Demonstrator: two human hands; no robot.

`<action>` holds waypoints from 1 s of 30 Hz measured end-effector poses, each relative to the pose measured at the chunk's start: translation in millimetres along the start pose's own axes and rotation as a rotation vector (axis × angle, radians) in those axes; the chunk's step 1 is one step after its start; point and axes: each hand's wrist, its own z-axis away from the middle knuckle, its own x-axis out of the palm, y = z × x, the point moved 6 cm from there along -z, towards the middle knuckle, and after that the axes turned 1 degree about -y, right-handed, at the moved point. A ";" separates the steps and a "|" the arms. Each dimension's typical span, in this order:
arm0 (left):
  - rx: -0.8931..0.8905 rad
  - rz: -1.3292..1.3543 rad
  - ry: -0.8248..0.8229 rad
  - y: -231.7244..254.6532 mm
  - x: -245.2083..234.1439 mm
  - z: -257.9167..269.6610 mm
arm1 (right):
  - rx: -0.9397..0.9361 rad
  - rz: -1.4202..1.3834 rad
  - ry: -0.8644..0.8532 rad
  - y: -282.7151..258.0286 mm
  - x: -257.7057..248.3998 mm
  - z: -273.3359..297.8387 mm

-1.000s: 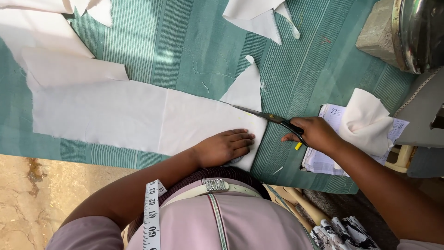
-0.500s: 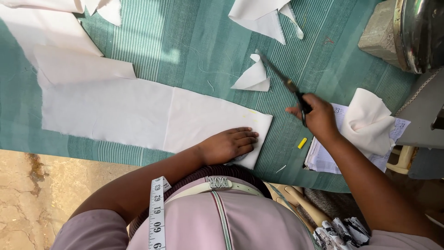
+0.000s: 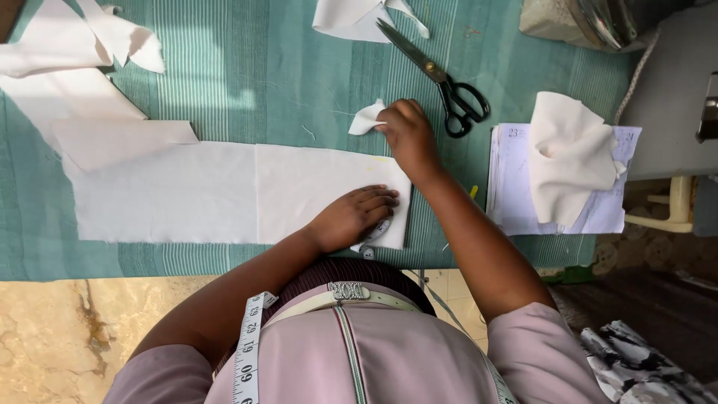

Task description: The person measures and marks a white fabric piece with a measuring tape and chalk, then cuts it with scissors. They retrieve a light blue fabric, lay it on the table, place a pattern on top, and cut the blue fabric along the pattern's edge.

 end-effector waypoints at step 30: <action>-0.395 -0.206 -0.169 -67.7 40.4 -70.0 | 0.729 -0.784 0.033 -99.9 2.1 227.9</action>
